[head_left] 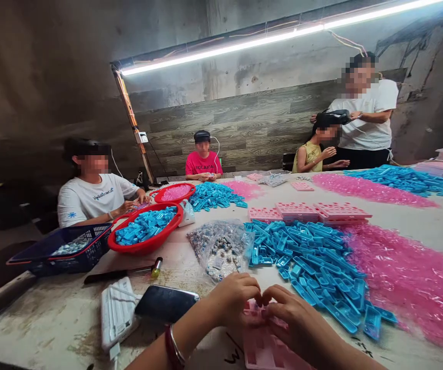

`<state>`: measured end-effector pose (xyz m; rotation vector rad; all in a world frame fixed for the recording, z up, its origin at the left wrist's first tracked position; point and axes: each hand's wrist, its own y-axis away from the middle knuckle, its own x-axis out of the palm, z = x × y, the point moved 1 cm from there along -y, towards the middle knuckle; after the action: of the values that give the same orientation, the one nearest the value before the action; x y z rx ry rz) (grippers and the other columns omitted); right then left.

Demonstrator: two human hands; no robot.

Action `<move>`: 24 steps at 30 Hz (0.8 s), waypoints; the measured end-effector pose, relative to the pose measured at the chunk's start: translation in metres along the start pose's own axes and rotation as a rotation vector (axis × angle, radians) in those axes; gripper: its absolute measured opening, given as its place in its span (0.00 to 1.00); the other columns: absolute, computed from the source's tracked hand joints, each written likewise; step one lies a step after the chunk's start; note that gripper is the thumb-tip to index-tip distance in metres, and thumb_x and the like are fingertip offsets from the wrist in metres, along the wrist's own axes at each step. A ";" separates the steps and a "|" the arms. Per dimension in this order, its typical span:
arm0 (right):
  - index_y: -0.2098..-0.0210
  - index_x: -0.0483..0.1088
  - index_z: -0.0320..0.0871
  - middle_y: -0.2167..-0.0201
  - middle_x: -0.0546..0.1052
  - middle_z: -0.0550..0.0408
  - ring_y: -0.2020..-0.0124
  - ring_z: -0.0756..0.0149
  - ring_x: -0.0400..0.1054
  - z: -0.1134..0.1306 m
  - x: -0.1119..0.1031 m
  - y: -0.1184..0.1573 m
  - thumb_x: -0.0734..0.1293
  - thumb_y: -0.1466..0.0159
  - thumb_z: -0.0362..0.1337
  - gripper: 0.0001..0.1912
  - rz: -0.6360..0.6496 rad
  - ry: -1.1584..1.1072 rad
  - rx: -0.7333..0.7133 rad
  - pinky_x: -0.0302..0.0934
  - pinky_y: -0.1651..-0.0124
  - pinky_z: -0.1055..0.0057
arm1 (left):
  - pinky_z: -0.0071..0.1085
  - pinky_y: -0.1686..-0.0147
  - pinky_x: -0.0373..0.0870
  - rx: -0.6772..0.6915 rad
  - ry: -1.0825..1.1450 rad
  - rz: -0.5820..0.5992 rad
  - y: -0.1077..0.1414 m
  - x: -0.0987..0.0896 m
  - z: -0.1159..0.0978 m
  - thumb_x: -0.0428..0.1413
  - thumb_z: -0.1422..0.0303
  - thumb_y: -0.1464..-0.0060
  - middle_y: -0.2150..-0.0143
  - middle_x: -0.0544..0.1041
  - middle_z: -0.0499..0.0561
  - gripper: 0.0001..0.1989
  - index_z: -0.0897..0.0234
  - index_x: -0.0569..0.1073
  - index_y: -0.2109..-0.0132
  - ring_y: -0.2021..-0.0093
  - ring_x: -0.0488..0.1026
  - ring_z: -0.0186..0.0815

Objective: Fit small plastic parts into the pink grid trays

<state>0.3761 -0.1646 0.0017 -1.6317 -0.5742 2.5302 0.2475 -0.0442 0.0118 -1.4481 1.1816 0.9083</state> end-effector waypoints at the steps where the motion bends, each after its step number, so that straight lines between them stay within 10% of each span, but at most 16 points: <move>1: 0.73 0.74 0.43 0.64 0.75 0.54 0.62 0.64 0.68 0.000 0.000 0.000 0.69 0.46 0.22 0.10 0.000 -0.005 -0.004 0.60 0.63 0.71 | 0.31 0.57 0.64 -0.001 0.013 -0.010 0.000 0.001 0.001 0.61 0.62 0.50 0.61 0.76 0.51 0.11 0.65 0.72 0.64 0.59 0.71 0.36; 24: 0.80 0.74 0.40 0.78 0.73 0.54 0.72 0.68 0.66 0.005 -0.009 -0.013 0.69 0.44 0.24 0.10 0.158 0.121 -0.035 0.53 0.70 0.73 | 0.24 0.70 0.64 -0.011 0.246 -0.003 0.003 0.016 0.010 0.58 0.66 0.45 0.71 0.76 0.50 0.11 0.67 0.74 0.73 0.71 0.71 0.30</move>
<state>0.3739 -0.1564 0.0152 -1.8981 -0.4989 2.5160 0.2493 -0.0382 -0.0062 -1.6036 1.3550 0.7495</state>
